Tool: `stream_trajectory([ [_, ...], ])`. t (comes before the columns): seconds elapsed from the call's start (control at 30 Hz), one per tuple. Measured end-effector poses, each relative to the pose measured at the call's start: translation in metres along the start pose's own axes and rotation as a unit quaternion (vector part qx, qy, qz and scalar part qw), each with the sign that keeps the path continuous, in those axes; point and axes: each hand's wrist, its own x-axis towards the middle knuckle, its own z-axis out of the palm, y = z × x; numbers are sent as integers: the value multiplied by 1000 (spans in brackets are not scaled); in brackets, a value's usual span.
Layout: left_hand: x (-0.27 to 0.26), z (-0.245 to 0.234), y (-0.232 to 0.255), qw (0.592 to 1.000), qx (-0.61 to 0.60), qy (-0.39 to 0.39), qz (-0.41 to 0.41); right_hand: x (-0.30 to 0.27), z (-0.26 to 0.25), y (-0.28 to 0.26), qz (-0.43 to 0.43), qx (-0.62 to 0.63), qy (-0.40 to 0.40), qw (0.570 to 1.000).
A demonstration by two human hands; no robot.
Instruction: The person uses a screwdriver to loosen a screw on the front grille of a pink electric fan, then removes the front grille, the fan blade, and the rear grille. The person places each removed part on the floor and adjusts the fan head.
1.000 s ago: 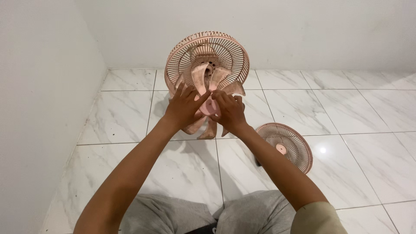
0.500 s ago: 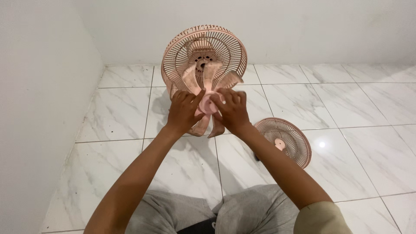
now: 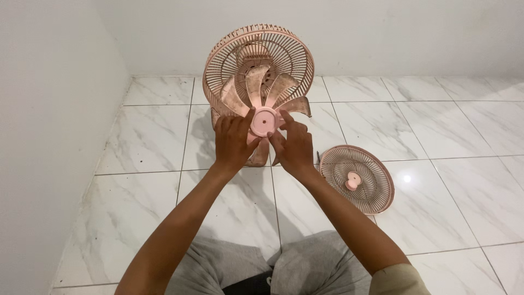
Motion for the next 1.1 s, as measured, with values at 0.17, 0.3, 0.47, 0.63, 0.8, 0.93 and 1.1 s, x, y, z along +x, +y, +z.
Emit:
stream_trajectory([
  [0.17, -5, 6, 8, 1000, -15, 1, -26, 2, -2, -2, 145, 125, -105, 976],
  [0.3, -9, 14, 12, 999, -24, 4, -26, -3, 9, 10, 126, 197, -90, 968],
  [0.47, -13, 21, 11, 998, -44, -8, -33, -12, 20, 28, 80, 247, -46, 965],
  [0.63, -14, 28, 14, 998, -47, -18, -35, -14, 23, 41, 160, 245, -61, 954],
  [0.8, -13, 40, 20, 995, -92, -1, -40, -21, 23, 55, 146, 286, -22, 947],
  [0.93, -15, 59, 28, 986, -153, -17, -68, -33, 21, 72, 173, 271, -14, 947],
  [1.1, -22, 90, 47, 983, -171, -24, -55, -47, 13, 101, 188, 286, 7, 940],
])
